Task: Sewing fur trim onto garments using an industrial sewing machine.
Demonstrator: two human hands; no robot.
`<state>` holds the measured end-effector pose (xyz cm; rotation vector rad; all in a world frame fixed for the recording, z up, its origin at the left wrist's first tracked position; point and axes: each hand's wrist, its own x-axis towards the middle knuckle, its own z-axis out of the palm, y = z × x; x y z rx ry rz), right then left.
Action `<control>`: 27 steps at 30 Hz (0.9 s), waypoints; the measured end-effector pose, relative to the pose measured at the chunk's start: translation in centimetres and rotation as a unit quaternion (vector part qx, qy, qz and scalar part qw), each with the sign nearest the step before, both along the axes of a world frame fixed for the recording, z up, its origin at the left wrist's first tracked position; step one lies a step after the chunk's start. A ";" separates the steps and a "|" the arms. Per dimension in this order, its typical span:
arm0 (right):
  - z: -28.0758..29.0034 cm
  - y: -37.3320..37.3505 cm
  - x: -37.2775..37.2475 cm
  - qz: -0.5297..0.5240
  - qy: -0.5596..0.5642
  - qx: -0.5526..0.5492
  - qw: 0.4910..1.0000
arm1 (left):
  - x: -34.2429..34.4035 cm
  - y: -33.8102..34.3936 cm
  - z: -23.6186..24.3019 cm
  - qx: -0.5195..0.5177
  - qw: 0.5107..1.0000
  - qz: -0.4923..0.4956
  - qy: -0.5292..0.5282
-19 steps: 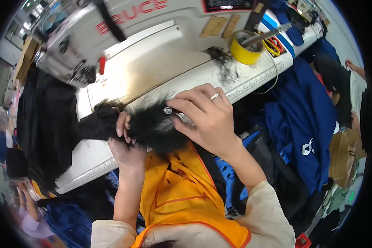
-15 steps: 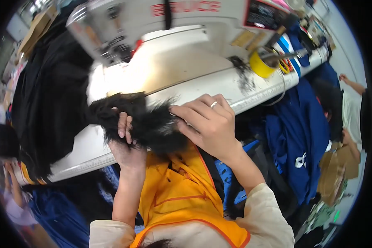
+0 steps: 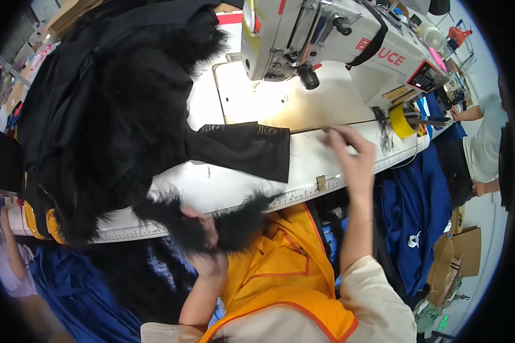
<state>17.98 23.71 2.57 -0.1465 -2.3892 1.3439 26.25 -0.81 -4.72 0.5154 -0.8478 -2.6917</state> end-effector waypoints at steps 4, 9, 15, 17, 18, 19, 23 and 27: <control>0.4 10.0 7.2 0.278 -0.360 -0.116 0.883 | -3.8 -1.1 2.1 0.154 0.972 -0.133 0.116; -0.7 13.6 16.0 0.154 -0.400 0.396 0.812 | -6.1 1.1 6.0 -0.228 0.965 -0.047 0.120; 0.6 6.9 11.3 0.088 -0.150 -0.193 0.966 | -7.6 11.9 7.1 -0.643 0.570 -0.314 0.403; -1.9 7.2 9.6 0.073 0.040 -0.196 0.977 | -7.0 14.9 7.7 -0.647 0.543 -0.364 0.394; -2.0 8.2 9.3 0.068 0.019 -0.180 0.981 | -7.1 15.0 7.4 -0.671 0.522 -0.381 0.364; -2.1 9.1 9.0 0.064 -0.005 -0.164 0.984 | -7.2 14.9 7.5 -0.675 0.538 -0.370 0.343; -3.7 10.4 8.4 0.020 -0.008 -0.370 0.929 | -8.6 15.1 8.4 -0.589 0.659 -0.435 0.174; -4.2 9.9 7.7 0.170 -0.075 -0.349 0.919 | -9.1 16.6 6.3 -0.642 0.604 -0.406 0.242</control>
